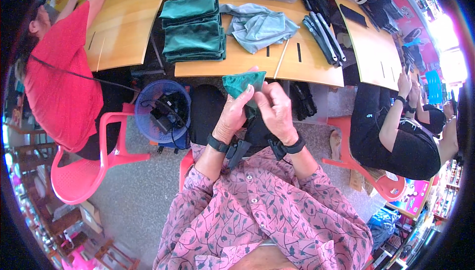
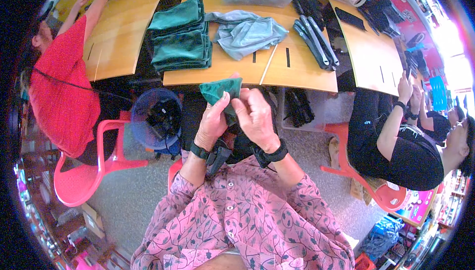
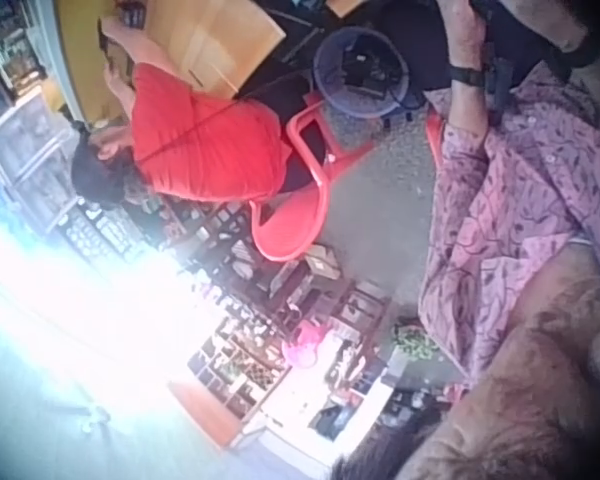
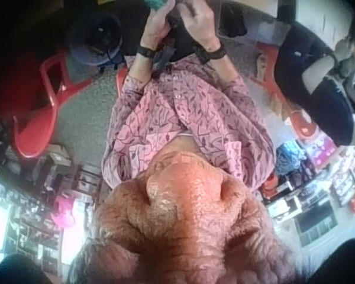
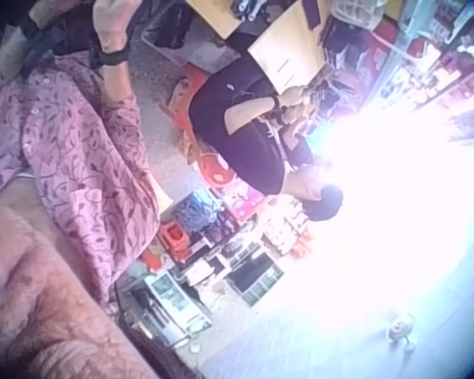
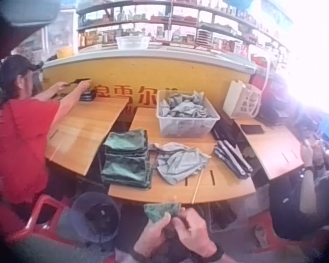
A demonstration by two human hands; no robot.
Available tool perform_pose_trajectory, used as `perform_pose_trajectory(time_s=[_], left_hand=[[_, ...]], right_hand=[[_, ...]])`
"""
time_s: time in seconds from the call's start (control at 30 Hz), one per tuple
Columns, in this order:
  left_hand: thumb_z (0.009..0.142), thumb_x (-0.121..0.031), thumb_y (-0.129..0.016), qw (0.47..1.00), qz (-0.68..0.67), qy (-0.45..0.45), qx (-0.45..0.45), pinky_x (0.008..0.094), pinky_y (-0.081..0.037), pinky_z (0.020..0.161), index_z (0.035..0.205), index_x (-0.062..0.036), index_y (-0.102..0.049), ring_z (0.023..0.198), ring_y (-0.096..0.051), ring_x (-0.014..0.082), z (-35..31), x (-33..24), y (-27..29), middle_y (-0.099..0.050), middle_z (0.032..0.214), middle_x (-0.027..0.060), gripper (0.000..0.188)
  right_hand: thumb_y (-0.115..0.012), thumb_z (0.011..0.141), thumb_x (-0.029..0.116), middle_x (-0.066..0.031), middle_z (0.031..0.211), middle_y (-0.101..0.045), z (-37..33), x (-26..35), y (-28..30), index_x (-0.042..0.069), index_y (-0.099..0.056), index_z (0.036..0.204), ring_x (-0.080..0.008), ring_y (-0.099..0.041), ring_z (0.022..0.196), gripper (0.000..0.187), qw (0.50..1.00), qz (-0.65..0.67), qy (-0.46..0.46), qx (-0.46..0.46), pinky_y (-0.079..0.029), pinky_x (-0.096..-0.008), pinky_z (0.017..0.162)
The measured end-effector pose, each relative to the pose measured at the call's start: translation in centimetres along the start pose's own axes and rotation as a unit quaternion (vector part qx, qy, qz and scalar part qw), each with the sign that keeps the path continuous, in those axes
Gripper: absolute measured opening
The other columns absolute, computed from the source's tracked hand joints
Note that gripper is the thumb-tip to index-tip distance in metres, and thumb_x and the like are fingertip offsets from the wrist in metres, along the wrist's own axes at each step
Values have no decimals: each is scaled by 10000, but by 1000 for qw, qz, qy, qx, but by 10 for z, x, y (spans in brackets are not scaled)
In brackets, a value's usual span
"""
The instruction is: Assembling and shaping small green fabric pouches using a thin wooden tool at a workshop table.
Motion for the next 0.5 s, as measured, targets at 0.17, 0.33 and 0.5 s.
perform_pose_trajectory(time_s=[0.17,0.33,0.5], left_hand=[[961,-176,-601,998,-28,22,-50,315,-461,960,1393,-52,-466,1124,-576,161,-6,8,1,-609,1244,78,469],[948,-235,-633,996,32,78,-31,274,-497,832,1172,-38,-643,890,-636,113,-10,10,-4,-683,1049,31,299],[959,-245,-622,986,82,140,28,252,-495,779,1060,-16,-705,821,-624,88,-19,12,3,-692,946,14,264]], right_hand=[[-678,898,106,-67,938,-619,10,-12,18,-3,-653,1078,-124,-591,770,212,977,181,-50,-97,-489,-270,694],[-676,904,99,-7,789,-605,15,-21,19,12,-684,917,-99,-575,680,88,985,131,-90,-61,-460,-233,614],[-660,932,160,52,708,-555,23,-43,44,12,-669,875,-21,-443,648,159,972,97,-116,-179,-377,-214,557]])
Point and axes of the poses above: each hand's wrist, its own z-axis towards the middle knuckle, its own y-axis out of the back of the hand, x = y × z, the point moved 7 cm from there along z, towards the middle knuckle
